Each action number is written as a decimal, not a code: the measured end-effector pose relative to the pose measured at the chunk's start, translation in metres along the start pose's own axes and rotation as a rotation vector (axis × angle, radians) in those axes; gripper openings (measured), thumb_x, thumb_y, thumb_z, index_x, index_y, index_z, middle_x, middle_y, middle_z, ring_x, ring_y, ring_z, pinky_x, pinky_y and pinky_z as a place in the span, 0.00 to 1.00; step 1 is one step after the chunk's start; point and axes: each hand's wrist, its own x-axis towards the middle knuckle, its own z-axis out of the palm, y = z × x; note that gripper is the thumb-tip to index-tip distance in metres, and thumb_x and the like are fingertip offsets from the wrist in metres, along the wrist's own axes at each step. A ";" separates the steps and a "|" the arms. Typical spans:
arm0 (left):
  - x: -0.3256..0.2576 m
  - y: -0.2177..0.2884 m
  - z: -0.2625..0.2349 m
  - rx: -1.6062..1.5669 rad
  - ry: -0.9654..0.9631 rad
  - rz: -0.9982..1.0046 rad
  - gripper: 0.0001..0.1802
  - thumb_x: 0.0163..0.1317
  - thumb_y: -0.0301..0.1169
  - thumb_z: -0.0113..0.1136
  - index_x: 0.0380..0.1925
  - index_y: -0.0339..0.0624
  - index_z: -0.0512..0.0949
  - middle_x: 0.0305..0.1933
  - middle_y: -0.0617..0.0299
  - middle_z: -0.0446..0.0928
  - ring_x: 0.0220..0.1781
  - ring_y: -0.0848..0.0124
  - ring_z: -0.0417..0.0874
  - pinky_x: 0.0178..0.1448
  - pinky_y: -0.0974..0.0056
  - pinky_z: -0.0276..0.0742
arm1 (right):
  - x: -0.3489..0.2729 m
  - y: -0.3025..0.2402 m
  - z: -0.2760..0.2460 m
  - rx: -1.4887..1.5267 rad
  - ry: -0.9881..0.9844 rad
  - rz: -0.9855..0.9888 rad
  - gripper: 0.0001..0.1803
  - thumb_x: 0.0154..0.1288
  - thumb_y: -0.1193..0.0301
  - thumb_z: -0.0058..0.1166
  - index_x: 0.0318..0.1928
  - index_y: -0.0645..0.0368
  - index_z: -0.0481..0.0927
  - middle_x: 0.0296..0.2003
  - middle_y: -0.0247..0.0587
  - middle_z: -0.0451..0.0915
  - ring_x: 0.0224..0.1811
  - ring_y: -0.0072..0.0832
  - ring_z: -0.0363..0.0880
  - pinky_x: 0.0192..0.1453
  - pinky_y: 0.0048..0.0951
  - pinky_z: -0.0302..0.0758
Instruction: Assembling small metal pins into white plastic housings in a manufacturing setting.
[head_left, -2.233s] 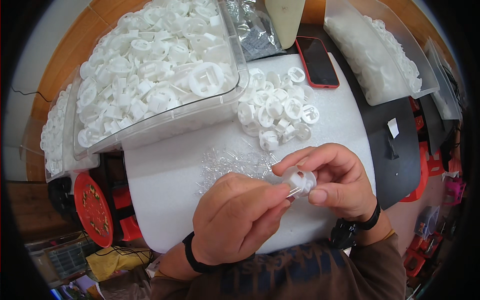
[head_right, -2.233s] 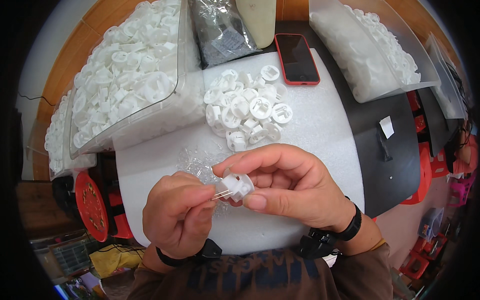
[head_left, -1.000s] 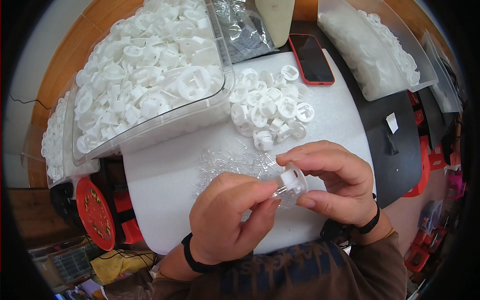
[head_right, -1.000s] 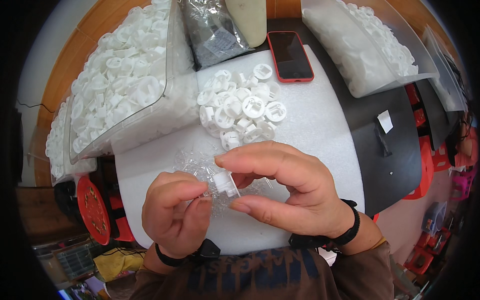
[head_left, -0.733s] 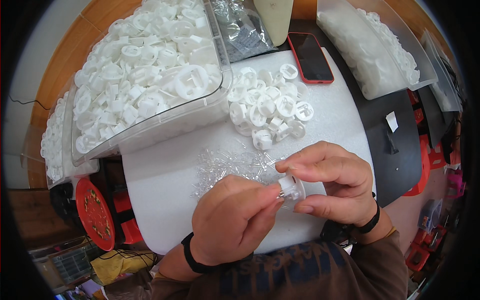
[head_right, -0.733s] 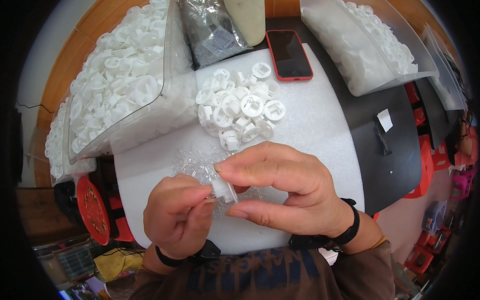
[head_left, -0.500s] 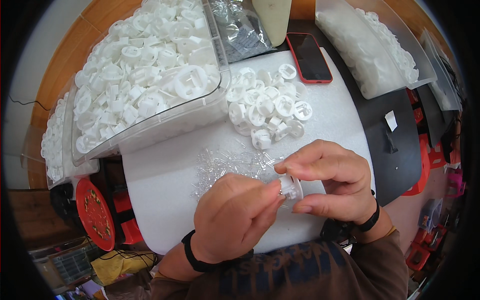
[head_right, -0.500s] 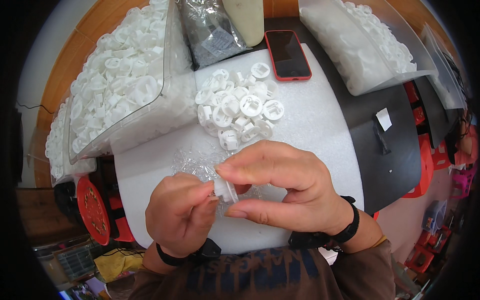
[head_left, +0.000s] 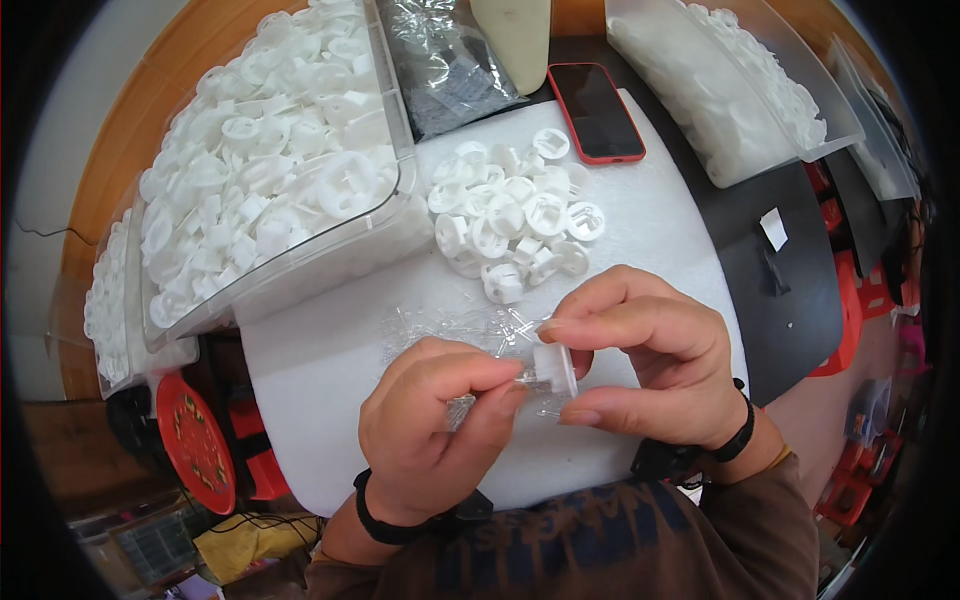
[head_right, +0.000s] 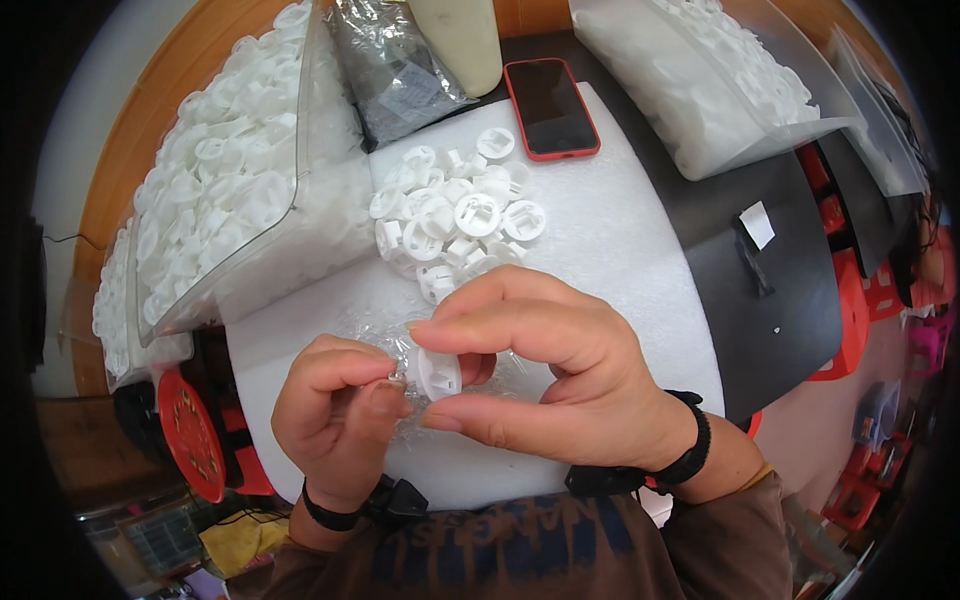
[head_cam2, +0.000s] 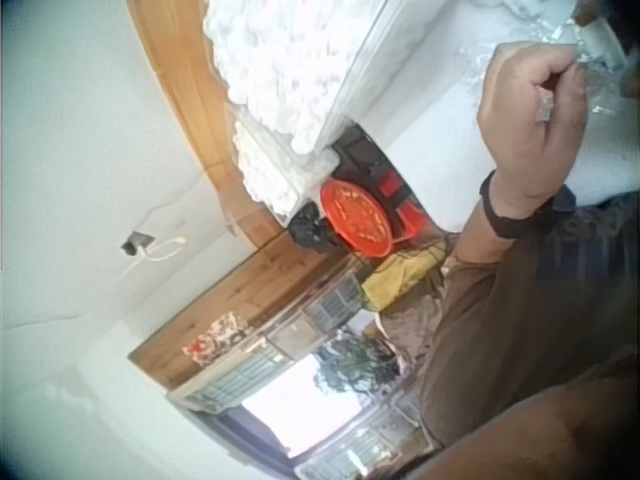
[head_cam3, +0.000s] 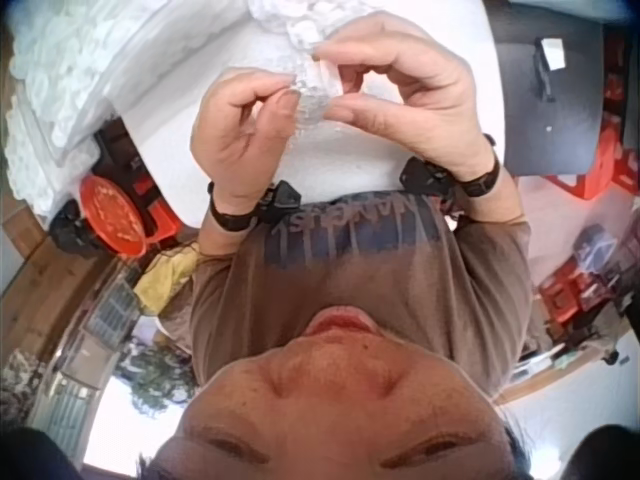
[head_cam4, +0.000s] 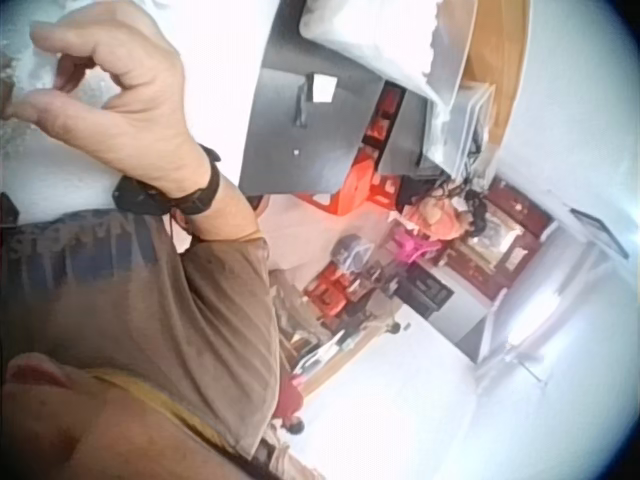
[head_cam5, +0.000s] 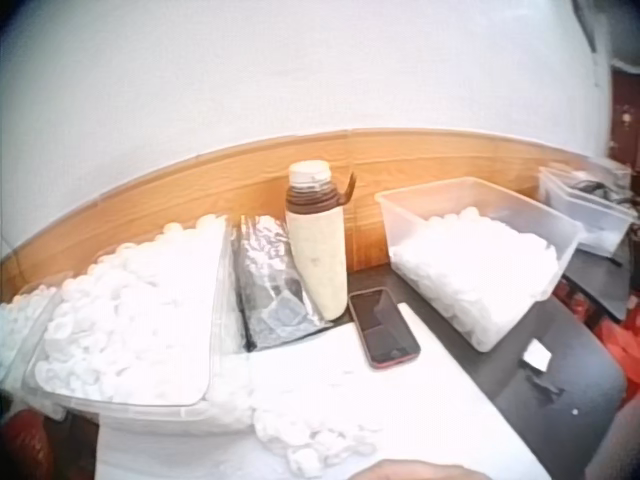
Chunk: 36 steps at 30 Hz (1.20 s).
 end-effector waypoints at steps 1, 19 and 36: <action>0.000 -0.001 0.000 -0.006 -0.016 -0.020 0.11 0.49 0.17 0.63 0.34 0.36 0.77 0.28 0.58 0.78 0.27 0.70 0.77 0.31 0.71 0.71 | -0.001 0.000 0.000 -0.001 0.007 0.001 0.24 0.49 0.79 0.67 0.50 0.60 0.79 0.41 0.39 0.76 0.33 0.21 0.73 0.37 0.21 0.72; -0.007 -0.006 0.011 -0.365 -0.060 -0.208 0.06 0.64 0.23 0.52 0.39 0.32 0.72 0.36 0.58 0.70 0.28 0.78 0.75 0.33 0.75 0.73 | -0.006 0.003 0.005 -0.119 0.095 -0.114 0.25 0.48 0.78 0.68 0.50 0.60 0.79 0.38 0.38 0.76 0.34 0.22 0.73 0.34 0.20 0.72; -0.009 -0.008 0.013 -0.372 -0.031 -0.187 0.06 0.64 0.23 0.52 0.39 0.32 0.72 0.36 0.59 0.72 0.31 0.79 0.74 0.36 0.75 0.71 | -0.003 -0.004 0.007 -0.195 0.136 -0.143 0.20 0.48 0.75 0.68 0.44 0.62 0.80 0.35 0.41 0.76 0.35 0.28 0.77 0.35 0.24 0.75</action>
